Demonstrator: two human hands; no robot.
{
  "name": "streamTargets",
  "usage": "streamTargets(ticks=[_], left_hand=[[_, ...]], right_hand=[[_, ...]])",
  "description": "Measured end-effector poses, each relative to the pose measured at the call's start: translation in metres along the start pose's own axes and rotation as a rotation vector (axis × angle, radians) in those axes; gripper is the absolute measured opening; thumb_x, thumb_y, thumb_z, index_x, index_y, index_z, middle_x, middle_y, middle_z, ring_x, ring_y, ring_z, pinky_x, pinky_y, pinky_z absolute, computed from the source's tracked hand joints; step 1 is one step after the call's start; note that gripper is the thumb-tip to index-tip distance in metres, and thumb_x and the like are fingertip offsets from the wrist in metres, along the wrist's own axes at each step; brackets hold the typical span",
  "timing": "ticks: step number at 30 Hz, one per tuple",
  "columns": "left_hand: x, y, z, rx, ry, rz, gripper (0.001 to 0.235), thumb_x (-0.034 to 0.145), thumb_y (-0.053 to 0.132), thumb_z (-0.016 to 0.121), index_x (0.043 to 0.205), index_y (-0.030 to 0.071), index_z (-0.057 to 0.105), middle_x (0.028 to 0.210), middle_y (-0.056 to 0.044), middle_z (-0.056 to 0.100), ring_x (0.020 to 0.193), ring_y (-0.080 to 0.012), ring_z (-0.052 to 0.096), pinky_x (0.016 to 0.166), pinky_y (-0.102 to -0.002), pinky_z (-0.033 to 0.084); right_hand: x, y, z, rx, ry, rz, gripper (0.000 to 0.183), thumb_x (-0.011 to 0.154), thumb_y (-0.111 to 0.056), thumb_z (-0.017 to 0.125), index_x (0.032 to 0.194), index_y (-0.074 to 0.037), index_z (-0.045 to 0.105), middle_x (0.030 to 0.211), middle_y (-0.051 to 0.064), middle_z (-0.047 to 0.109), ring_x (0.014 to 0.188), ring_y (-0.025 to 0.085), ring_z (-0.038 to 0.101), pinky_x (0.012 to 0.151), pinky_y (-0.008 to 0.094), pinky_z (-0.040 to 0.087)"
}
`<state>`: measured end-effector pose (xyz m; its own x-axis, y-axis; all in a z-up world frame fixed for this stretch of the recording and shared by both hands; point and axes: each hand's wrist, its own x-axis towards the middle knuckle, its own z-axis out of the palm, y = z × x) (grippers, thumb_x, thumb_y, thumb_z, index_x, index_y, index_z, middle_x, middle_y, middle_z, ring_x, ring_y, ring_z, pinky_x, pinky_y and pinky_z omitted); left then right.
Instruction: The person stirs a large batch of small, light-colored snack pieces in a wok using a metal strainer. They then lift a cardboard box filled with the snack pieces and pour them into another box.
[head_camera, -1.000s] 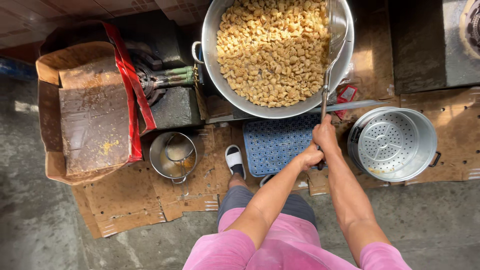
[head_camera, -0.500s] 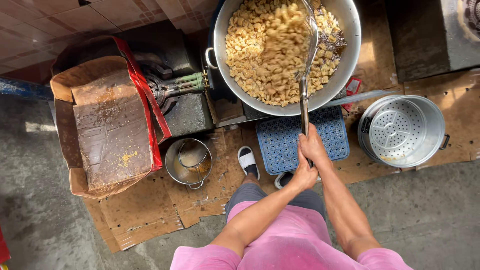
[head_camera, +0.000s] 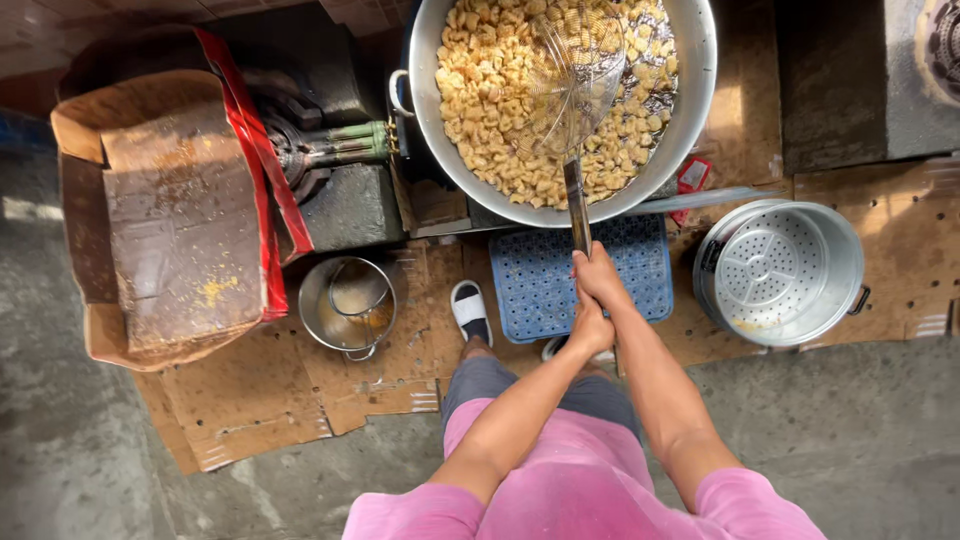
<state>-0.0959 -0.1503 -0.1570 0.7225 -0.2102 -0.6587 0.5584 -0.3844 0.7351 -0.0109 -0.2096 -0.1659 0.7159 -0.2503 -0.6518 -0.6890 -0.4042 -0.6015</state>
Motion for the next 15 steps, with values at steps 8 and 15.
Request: streamTargets(ticks=[8,15], left_hand=[[0.072,0.052,0.116,-0.268,0.025,0.142,0.123,0.081,0.044,0.077,0.156,-0.004,-0.008,0.146,-0.035,0.047,0.129,-0.0414,0.056,0.105,-0.044,0.048],[0.103,0.123,0.207,-0.554,0.044,0.41,0.096,0.095,0.029,0.073,0.166,0.003,0.014,0.159,-0.024,0.039,0.142,-0.0279,0.043,0.115,-0.04,0.04]], right_hand=[[0.071,0.027,-0.118,-0.312,0.029,-0.194,0.03,0.102,-0.029,0.057,0.114,-0.001,0.055,0.086,0.022,0.072,0.081,0.038,0.073,0.074,0.05,0.055],[0.068,-0.024,-0.228,-0.535,0.146,-0.267,0.037,0.107,-0.026,0.051,0.129,0.002,0.043,0.101,0.045,0.064,0.098,0.062,0.062,0.086,0.065,0.049]])
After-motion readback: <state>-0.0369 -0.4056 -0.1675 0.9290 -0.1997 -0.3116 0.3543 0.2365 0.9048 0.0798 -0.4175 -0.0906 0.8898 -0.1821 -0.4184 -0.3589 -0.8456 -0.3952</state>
